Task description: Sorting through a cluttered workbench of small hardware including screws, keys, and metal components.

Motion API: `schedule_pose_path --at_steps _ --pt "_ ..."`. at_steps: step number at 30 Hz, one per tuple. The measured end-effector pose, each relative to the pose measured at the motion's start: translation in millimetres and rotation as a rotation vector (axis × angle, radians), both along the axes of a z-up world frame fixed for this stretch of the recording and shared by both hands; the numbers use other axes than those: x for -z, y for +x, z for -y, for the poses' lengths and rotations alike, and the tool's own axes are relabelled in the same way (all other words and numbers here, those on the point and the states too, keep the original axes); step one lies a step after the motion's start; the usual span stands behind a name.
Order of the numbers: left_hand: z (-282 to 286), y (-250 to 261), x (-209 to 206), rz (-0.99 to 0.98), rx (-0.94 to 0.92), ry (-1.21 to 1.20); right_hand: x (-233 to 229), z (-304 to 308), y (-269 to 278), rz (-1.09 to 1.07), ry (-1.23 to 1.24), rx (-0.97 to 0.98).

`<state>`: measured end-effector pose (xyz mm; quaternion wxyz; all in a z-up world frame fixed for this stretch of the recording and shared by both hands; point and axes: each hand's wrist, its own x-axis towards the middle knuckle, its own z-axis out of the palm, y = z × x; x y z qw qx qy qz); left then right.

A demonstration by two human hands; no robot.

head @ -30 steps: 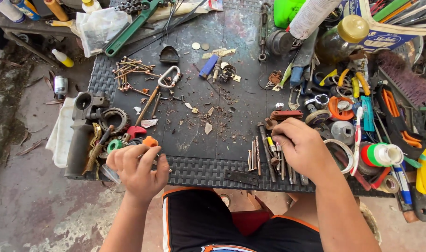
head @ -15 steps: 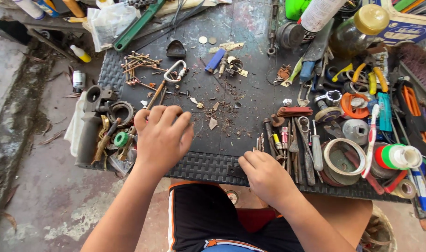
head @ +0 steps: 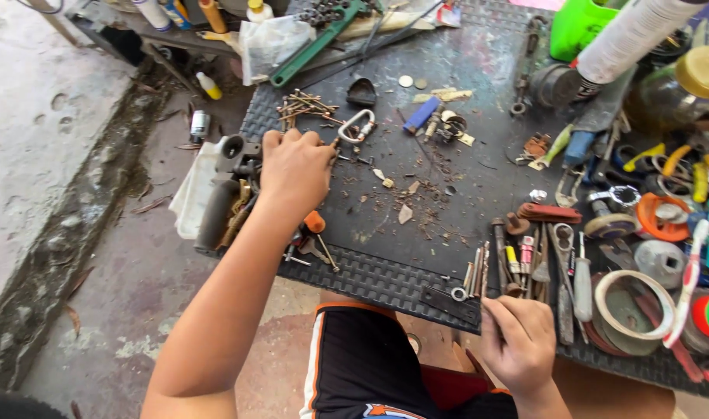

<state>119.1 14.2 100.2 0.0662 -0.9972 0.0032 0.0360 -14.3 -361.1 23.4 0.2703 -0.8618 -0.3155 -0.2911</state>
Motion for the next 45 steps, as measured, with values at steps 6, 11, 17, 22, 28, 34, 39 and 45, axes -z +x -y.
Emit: schedule_pose_path --at_steps 6,11,17,22,28,34,39,45 --pt "-7 21 6 -0.124 0.039 0.003 20 7 -2 -0.008 0.119 0.069" --pt "0 45 20 -0.091 0.109 0.03 22 8 -4 -0.012 0.114 0.082" --pt "-2 65 26 -0.13 0.187 0.105 22 8 -3 0.002 0.149 0.103" --pt "6 68 31 -0.067 0.321 -0.205 22 7 -4 -0.005 0.151 0.11" --pt "8 82 63 -0.065 0.455 -0.072 18 5 -4 -0.011 0.169 0.121" --pt "14 80 58 -0.134 0.396 0.022 21 5 -4 -0.004 0.174 0.122" --pt "24 79 48 -0.103 0.301 -0.359 22 5 -3 -0.001 0.184 0.123" --pt "41 91 54 -0.306 0.256 -0.235 20 4 -3 -0.008 0.181 0.125"
